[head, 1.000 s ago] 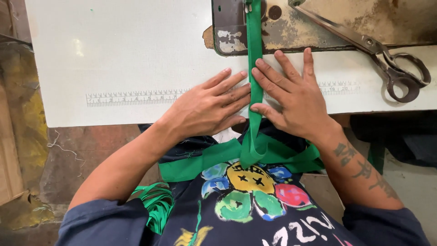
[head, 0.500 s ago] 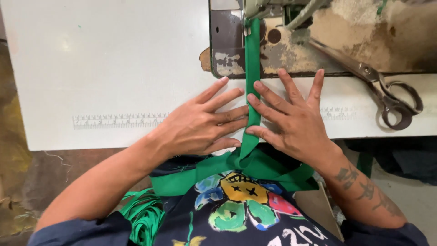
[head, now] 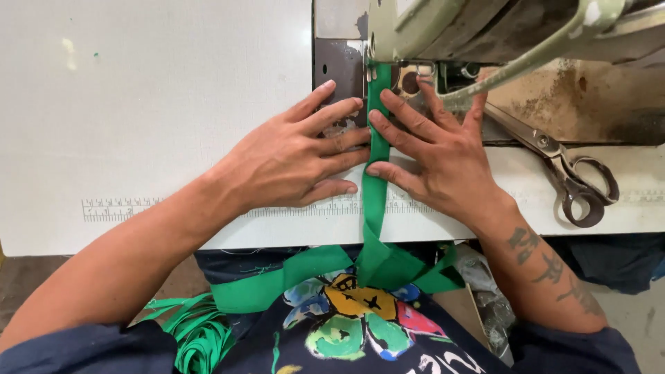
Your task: Folding and aligning green fabric straps on a sewing machine table to prepare them for sewing.
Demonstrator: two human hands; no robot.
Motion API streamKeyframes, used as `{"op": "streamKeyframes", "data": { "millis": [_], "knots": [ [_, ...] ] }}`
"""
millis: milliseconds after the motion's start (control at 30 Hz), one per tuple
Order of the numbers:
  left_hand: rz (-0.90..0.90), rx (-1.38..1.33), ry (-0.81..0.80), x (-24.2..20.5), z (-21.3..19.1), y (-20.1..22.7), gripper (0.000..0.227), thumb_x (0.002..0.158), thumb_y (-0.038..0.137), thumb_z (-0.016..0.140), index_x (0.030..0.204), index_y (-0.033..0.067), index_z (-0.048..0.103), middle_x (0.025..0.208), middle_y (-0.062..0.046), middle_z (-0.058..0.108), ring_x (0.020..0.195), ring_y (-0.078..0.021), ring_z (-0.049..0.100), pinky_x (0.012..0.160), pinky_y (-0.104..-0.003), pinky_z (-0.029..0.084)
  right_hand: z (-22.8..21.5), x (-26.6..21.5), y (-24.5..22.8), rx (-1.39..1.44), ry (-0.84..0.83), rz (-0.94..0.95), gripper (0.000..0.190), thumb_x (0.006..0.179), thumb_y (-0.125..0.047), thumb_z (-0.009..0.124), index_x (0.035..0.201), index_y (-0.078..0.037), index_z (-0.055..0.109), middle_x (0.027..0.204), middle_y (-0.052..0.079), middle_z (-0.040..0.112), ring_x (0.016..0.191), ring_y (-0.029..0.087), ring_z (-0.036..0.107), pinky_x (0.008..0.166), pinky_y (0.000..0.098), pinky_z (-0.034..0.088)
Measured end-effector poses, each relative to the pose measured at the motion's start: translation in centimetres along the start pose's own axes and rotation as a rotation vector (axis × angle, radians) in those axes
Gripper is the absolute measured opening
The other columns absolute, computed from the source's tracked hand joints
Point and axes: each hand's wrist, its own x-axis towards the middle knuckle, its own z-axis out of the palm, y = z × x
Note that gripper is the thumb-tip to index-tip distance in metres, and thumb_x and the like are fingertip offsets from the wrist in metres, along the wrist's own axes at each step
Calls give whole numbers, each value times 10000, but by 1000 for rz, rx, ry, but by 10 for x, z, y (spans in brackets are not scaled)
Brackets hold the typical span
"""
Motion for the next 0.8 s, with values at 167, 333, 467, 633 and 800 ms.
{"op": "streamKeyframes", "data": {
  "millis": [167,333,467,633,800],
  "knots": [
    [-17,21,17,1,3,-7,555,1216,562,503,1480,155,774,1517,-72,750,1570,-387,454,1365,-575,220,3,5,3,23,-29,35,705,1176,-599,637,1759,-343,333,1837,-20,318,1720,340,158,1182,874,-118],
    [-58,8,16,-2,8,-1,500,1229,473,556,1492,112,780,1574,-109,717,1612,-408,372,1366,-579,192,5,2,-12,81,87,43,667,1214,-396,687,1760,-186,367,1818,50,379,1714,402,286,1221,845,-108],
    [-291,275,44,1,11,57,467,1251,491,613,1542,153,754,1718,-160,579,1636,-446,263,1395,-567,178,-5,-43,-84,308,249,378,738,1131,-631,530,1701,-173,434,1108,45,751,1134,287,708,1137,595,318],
    [-834,-320,439,-10,4,189,194,1102,207,686,989,50,671,777,-59,688,637,-185,616,529,-322,507,16,-94,-140,308,350,459,670,1072,-380,810,1641,-145,544,917,-18,568,854,178,541,906,348,433],
    [-1292,-1136,558,-7,26,232,342,956,303,795,1190,55,776,1035,-84,866,974,-103,823,879,-249,707,1,-105,-155,299,378,360,536,1126,-196,794,1610,-150,569,1265,8,775,761,166,565,748,323,565]
  ]
}}
